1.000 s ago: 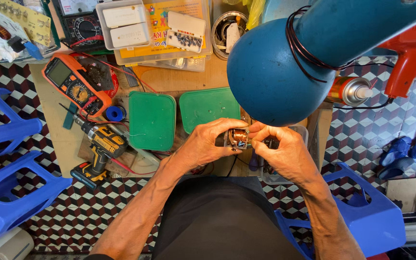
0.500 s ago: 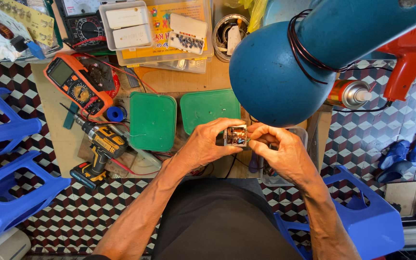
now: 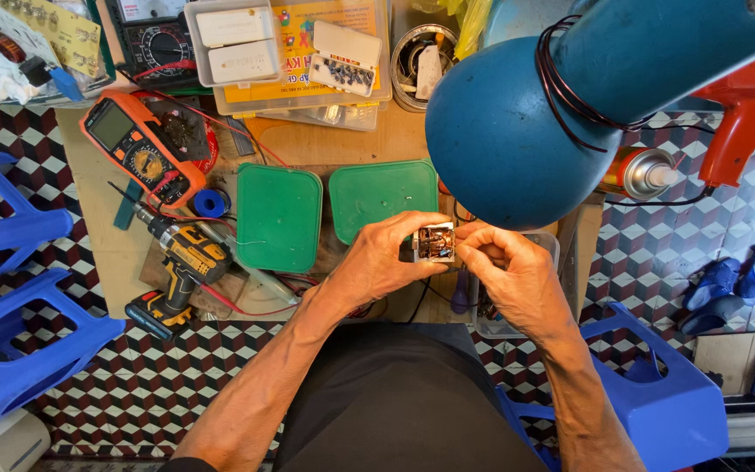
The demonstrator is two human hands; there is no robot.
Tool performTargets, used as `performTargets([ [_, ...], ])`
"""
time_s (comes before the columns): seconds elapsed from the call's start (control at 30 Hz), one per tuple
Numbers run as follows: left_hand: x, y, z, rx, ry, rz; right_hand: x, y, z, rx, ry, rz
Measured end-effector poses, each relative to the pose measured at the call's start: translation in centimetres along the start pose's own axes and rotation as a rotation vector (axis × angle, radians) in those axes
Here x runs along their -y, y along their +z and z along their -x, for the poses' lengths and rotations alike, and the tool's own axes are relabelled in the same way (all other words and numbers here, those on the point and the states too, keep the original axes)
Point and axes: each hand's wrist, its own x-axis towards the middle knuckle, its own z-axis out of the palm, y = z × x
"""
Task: The person uses a soldering iron and tweezers to work on a small electronic component, likely a transformer, held in their hands. They repeatedly heat and adjust wires and connections on the component throughout the clip.
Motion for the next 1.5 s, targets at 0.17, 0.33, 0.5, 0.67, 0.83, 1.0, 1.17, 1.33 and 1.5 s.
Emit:
performTargets([
  [0.17,0.1,0.2,0.0,-0.037,-0.009,-0.017,-0.2,0.5,0.0,-0.027,-0.058,-0.083],
  [0.33,-0.3,1.0,-0.1,-0.138,0.006,-0.044,-0.1,1.2,0.2,-0.192,0.069,-0.053],
  [0.5,-0.8,1.7,-0.1,-0.191,-0.078,-0.046,0.0,1.5,0.5,-0.253,0.017,-0.156],
  [0.67,-1.1,2.5,-0.1,-0.249,-0.091,-0.104,-0.6,2.0,0.9,-0.284,-0.007,-0.156],
  [0.83,-1.4,2.9,0.3,-0.244,-0.105,-0.103,-1.3,2.3,1.1,-0.296,-0.018,-0.182],
  [1.0,-1.4,3.2,0.6,-0.222,-0.113,-0.113,-1.6,2.4,1.5,-0.285,-0.034,-0.224],
  [1.17,-1.1,3.4,0.7,-0.238,-0.104,-0.113,-1.1,2.4,1.9,-0.270,-0.064,-0.120],
  [1.33,-1.0,3.5,0.7,-0.240,-0.099,-0.122,-0.6,2.2,2.3,-0.254,-0.173,0.083],
  [1.5,-0.8,3.2,0.8,-0.265,-0.109,-0.061,-1.2,1.8,2.5,-0.280,-0.169,0.005],
])
